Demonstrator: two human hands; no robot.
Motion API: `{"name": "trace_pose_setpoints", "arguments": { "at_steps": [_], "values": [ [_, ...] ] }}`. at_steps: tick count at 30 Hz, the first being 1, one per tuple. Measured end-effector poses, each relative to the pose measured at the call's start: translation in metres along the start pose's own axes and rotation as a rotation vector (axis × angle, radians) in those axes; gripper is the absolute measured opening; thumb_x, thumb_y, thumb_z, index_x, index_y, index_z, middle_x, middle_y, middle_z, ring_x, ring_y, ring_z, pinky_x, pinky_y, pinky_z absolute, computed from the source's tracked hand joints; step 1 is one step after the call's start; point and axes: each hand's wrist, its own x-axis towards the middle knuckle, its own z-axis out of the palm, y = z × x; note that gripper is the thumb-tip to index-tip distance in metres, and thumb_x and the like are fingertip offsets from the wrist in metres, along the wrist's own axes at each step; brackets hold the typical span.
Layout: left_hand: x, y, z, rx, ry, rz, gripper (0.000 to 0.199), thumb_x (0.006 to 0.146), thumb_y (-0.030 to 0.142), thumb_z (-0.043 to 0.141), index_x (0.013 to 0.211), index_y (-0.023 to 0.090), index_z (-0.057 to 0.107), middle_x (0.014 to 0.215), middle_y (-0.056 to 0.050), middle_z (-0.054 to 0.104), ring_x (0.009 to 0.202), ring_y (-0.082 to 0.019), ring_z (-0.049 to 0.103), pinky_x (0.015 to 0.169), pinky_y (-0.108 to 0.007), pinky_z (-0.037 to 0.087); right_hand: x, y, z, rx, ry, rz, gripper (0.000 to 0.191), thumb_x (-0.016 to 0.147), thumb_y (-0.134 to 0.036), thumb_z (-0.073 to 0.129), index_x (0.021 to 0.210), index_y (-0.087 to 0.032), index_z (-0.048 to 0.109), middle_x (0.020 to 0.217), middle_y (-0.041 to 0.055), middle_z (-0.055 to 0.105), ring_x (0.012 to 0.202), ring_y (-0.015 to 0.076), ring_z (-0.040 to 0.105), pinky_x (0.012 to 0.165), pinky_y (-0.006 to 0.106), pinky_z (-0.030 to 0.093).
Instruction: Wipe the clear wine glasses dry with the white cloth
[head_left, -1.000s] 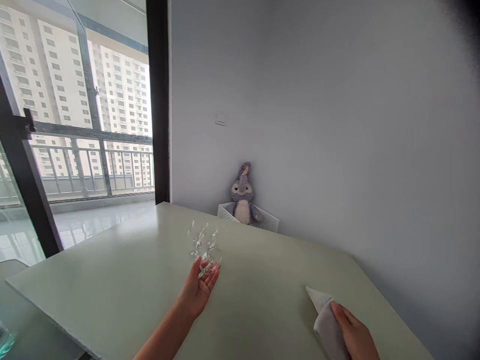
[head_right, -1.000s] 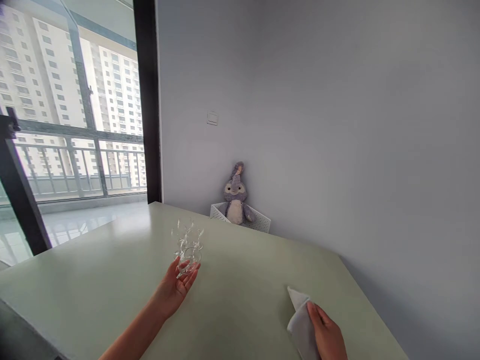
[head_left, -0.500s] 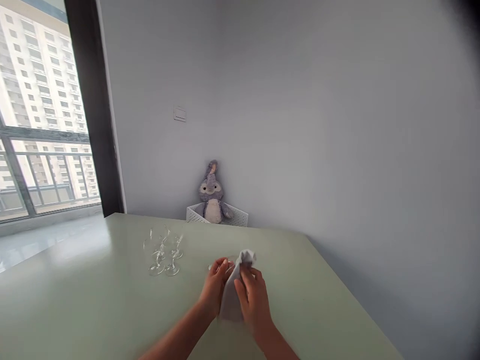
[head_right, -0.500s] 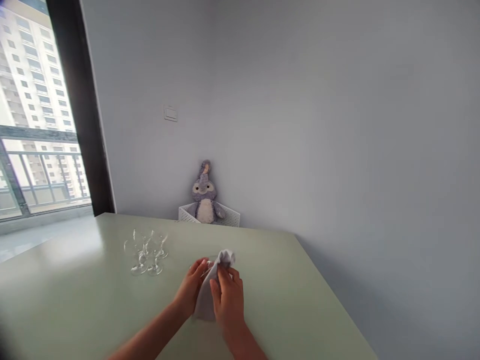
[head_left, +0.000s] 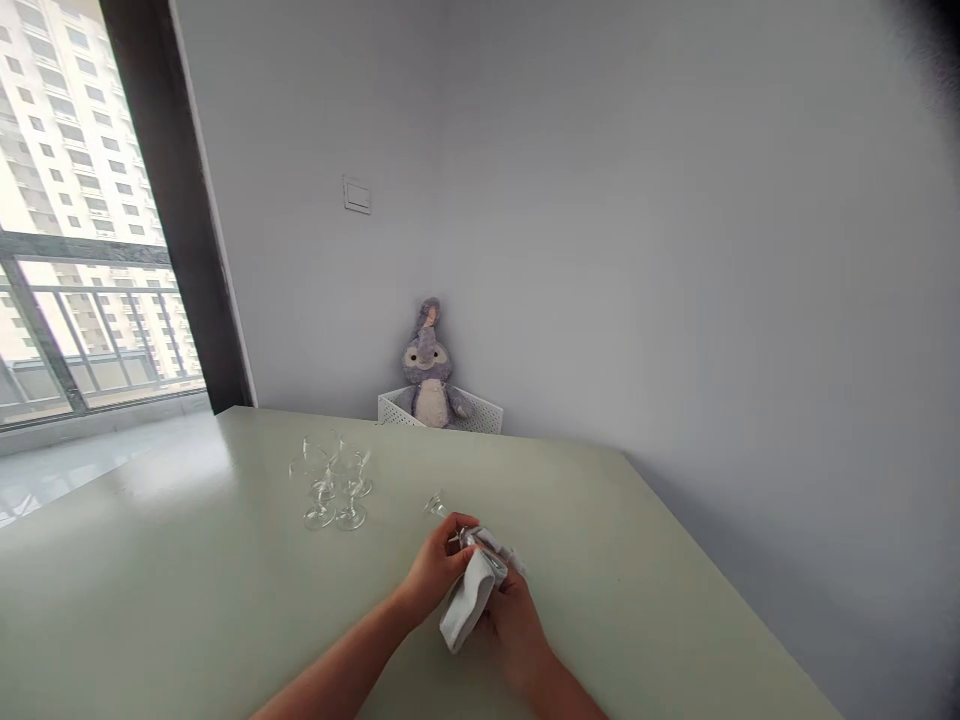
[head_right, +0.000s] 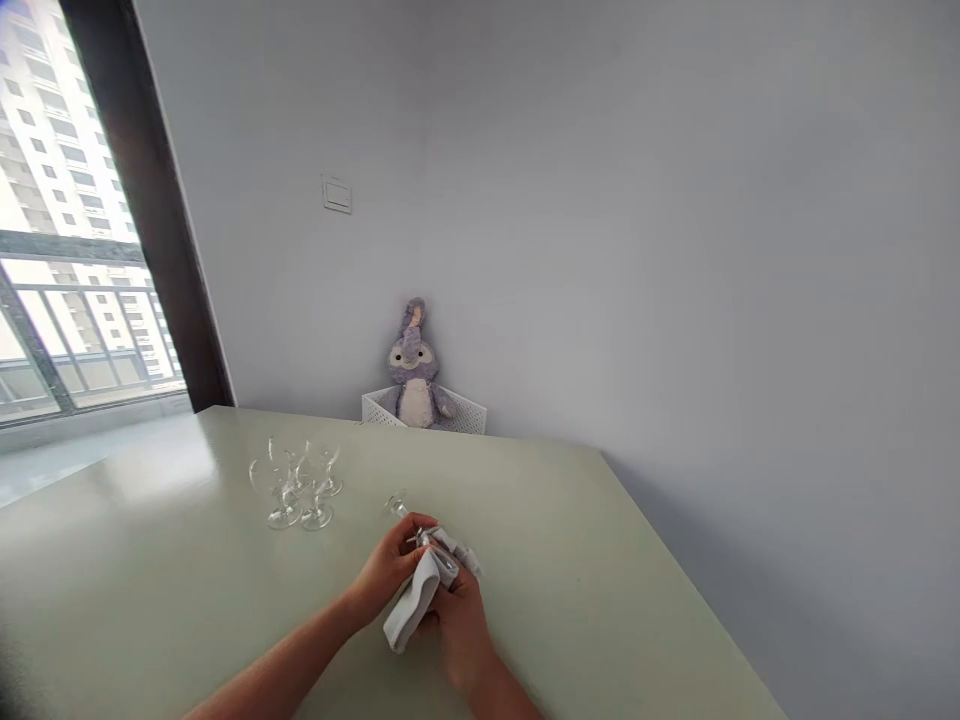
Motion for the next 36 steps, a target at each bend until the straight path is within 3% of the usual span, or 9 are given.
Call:
{"name": "trace_pose_setpoints", "arguments": {
  "at_steps": [4, 7, 11, 16, 19, 23, 27, 30, 36],
  "values": [
    [-0.001, -0.004, -0.003, 0.116, 0.043, 0.024, 0.024, 0.074, 0.027, 0.058, 0.096, 0.019, 0.058, 0.064, 0.0, 0.056, 0.062, -0.013, 0.052, 0.055, -0.02, 0.04, 0.001, -0.009, 0.002, 0.193, 0.115, 0.055, 0.015, 0.065, -0.031, 0.065, 0.07, -0.018, 0.059, 0.06, -0.0022, 0.057, 0.055, 0.0122, 0.049, 0.053, 0.023, 0.04],
    [-0.004, 0.002, -0.006, 0.057, 0.14, 0.139, 0.024, 0.074, 0.017, 0.057, 0.098, 0.021, 0.06, 0.083, -0.005, 0.061, 0.087, -0.018, 0.054, 0.077, -0.025, 0.043, 0.006, -0.023, -0.01, 0.272, 0.208, 0.047, 0.014, 0.063, -0.029, 0.065, 0.07, -0.019, 0.057, 0.055, -0.005, 0.053, 0.051, 0.0105, 0.046, 0.05, 0.022, 0.039],
    [-0.007, 0.016, -0.007, -0.07, 0.185, 0.173, 0.024, 0.071, 0.003, 0.051, 0.082, 0.021, 0.063, 0.101, -0.011, 0.059, 0.117, -0.023, 0.039, 0.101, -0.036, 0.029, 0.008, -0.036, -0.028, 0.182, 0.298, 0.026, 0.022, 0.06, -0.033, 0.068, 0.07, -0.019, 0.055, 0.051, -0.0069, 0.05, 0.045, 0.0086, 0.044, 0.046, 0.021, 0.04],
    [-0.007, 0.016, -0.003, -0.029, 0.053, 0.294, 0.033, 0.061, -0.005, 0.059, 0.081, 0.022, 0.057, 0.105, -0.009, 0.057, 0.128, -0.025, 0.026, 0.108, -0.044, 0.008, 0.004, -0.034, -0.026, 0.144, 0.143, 0.145, 0.026, 0.059, -0.036, 0.07, 0.072, -0.017, 0.058, 0.053, -0.0046, 0.054, 0.047, 0.0087, 0.049, 0.049, 0.022, 0.042],
    [-0.006, 0.009, -0.004, -0.122, 0.131, 0.221, 0.03, 0.061, -0.005, 0.059, 0.069, 0.022, 0.051, 0.075, -0.005, 0.056, 0.116, -0.025, 0.041, 0.108, -0.045, 0.009, -0.001, -0.034, -0.02, 0.066, 0.003, 0.16, 0.027, 0.063, -0.039, 0.067, 0.073, -0.016, 0.059, 0.054, -0.0036, 0.054, 0.047, 0.0091, 0.049, 0.048, 0.022, 0.041],
    [-0.007, 0.003, -0.014, -0.104, 0.162, 0.144, 0.029, 0.068, -0.001, 0.056, 0.058, 0.023, 0.042, 0.057, -0.002, 0.047, 0.09, -0.023, 0.056, 0.105, -0.043, 0.018, -0.003, -0.043, -0.017, -0.341, -0.204, 0.049, 0.034, 0.067, -0.045, 0.063, 0.085, -0.016, 0.061, 0.063, -0.0003, 0.056, 0.054, 0.013, 0.051, 0.046, 0.023, 0.04],
    [-0.012, -0.001, -0.021, 0.199, 0.034, 0.177, 0.025, 0.059, 0.005, 0.068, 0.062, 0.022, 0.049, 0.053, 0.0, 0.046, 0.075, -0.025, 0.057, 0.091, -0.039, 0.034, 0.002, -0.054, -0.017, -0.546, -0.332, -0.077, 0.034, 0.07, -0.046, 0.061, 0.078, -0.013, 0.062, 0.061, -0.0007, 0.052, 0.058, 0.011, 0.045, 0.055, 0.022, 0.036],
    [-0.018, 0.006, -0.02, 0.382, -0.058, 0.189, 0.019, 0.06, 0.02, 0.071, 0.065, 0.023, 0.053, 0.05, 0.001, 0.045, 0.064, -0.022, 0.055, 0.075, -0.032, 0.041, -0.001, -0.07, -0.019, -0.683, -0.317, -0.084, 0.029, 0.074, -0.042, 0.057, 0.069, -0.014, 0.06, 0.058, -0.0025, 0.048, 0.056, 0.01, 0.039, 0.055, 0.021, 0.031],
    [-0.031, 0.033, -0.008, 0.386, -0.772, -0.191, 0.022, 0.067, 0.041, 0.064, 0.069, 0.02, 0.057, 0.055, 0.004, 0.047, 0.047, -0.01, 0.041, 0.046, -0.021, 0.035, -0.04, -0.132, -0.022, -0.966, -0.586, -0.037, 0.011, 0.064, -0.03, 0.065, 0.06, -0.019, 0.063, 0.056, -0.0054, 0.052, 0.054, 0.0101, 0.041, 0.054, 0.021, 0.031]
  ]
}}
